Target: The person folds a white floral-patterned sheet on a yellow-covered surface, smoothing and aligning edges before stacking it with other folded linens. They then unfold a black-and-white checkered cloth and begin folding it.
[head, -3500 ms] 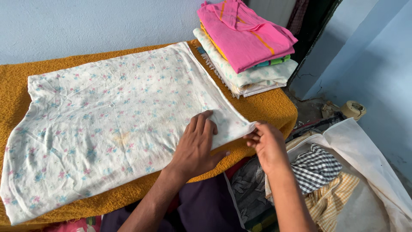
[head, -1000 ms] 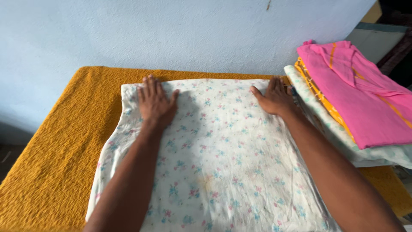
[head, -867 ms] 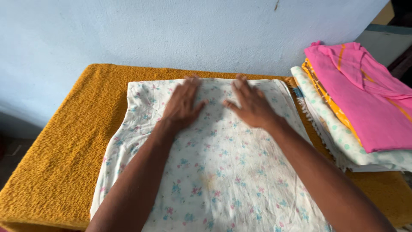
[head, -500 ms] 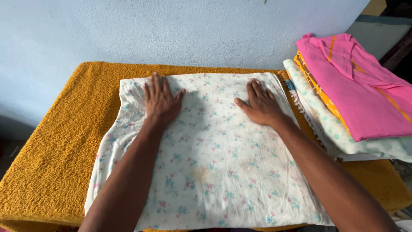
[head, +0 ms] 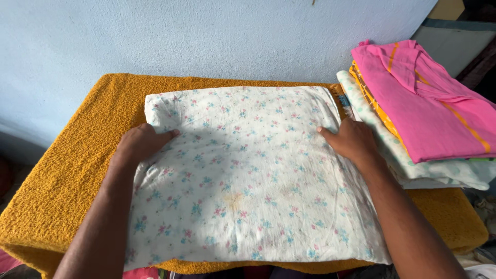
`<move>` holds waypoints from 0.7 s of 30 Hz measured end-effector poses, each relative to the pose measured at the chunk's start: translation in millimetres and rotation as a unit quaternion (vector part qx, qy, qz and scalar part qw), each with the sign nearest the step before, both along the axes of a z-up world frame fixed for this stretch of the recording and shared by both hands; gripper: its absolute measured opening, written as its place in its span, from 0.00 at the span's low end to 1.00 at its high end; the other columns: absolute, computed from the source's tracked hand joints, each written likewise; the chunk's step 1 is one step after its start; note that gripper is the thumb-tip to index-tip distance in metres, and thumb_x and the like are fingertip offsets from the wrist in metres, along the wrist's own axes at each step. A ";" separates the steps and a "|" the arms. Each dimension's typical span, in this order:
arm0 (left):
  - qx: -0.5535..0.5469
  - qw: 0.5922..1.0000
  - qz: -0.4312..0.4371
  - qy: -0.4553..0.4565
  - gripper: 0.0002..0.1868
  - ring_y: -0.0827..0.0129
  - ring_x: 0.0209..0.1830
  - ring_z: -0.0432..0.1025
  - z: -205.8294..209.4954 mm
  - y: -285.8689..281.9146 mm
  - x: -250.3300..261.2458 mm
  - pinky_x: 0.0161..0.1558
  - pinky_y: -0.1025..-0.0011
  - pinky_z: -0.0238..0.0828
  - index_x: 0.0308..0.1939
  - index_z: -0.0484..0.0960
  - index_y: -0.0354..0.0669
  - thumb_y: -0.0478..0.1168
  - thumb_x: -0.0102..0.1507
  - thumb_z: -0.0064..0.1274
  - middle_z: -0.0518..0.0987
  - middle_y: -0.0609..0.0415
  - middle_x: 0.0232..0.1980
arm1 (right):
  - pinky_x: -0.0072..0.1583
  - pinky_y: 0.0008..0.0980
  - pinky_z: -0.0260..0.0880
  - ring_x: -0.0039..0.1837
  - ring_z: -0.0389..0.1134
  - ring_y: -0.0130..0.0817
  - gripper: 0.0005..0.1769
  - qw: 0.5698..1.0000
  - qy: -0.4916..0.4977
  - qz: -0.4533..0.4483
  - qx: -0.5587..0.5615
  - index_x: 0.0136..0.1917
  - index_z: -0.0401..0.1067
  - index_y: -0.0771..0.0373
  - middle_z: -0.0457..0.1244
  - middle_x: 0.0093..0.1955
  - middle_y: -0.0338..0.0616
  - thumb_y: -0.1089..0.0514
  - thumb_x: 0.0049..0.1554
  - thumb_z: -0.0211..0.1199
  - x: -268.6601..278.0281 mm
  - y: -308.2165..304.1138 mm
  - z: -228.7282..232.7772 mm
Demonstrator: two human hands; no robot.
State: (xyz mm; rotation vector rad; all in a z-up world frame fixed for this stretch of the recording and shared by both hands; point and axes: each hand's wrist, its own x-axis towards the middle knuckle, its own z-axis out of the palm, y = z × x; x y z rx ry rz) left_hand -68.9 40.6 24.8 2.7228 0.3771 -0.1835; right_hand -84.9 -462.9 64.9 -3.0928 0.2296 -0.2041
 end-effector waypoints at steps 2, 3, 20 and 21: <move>-0.038 0.999 -0.015 0.016 0.42 0.48 0.48 0.84 2.7 6.7 -0.8 0.55 0.55 0.78 0.45 0.88 0.30 0.72 0.57 0.57 0.88 0.35 0.45 | 0.56 0.48 0.74 0.50 0.73 0.54 0.45 0.998 0.026 0.003 0.058 0.48 0.79 0.76 0.71 0.45 0.64 0.26 0.50 0.68 -6.3 -3.9 3.7; -0.076 0.997 -0.013 0.028 0.42 0.46 0.48 0.84 5.5 10.3 -2.1 0.54 0.54 0.79 0.47 0.87 0.28 0.70 0.55 0.61 0.88 0.33 0.46 | 0.54 0.47 0.74 0.47 0.74 0.51 0.43 0.992 0.037 -0.003 0.120 0.46 0.79 0.76 0.71 0.42 0.61 0.29 0.47 0.72 -10.1 -5.4 4.4; -0.364 0.930 -0.053 -0.023 0.56 0.52 0.71 0.65 35.1 18.1 -43.3 0.60 0.46 0.74 0.78 0.56 0.74 0.43 0.51 0.71 0.66 0.43 0.74 | 0.70 0.43 0.59 0.77 0.50 0.38 0.64 0.835 0.026 0.118 0.537 0.81 0.43 0.53 0.46 0.79 0.44 0.62 0.41 0.79 -41.5 6.0 17.3; -0.366 0.927 -0.074 -0.011 0.47 0.55 0.71 0.66 37.7 18.9 -47.5 0.61 0.50 0.74 0.72 0.66 0.72 0.43 0.51 0.69 0.68 0.48 0.73 | 0.70 0.43 0.61 0.75 0.54 0.37 0.60 0.809 0.040 0.133 0.571 0.81 0.48 0.50 0.50 0.78 0.43 0.62 0.42 0.76 -42.3 6.7 17.4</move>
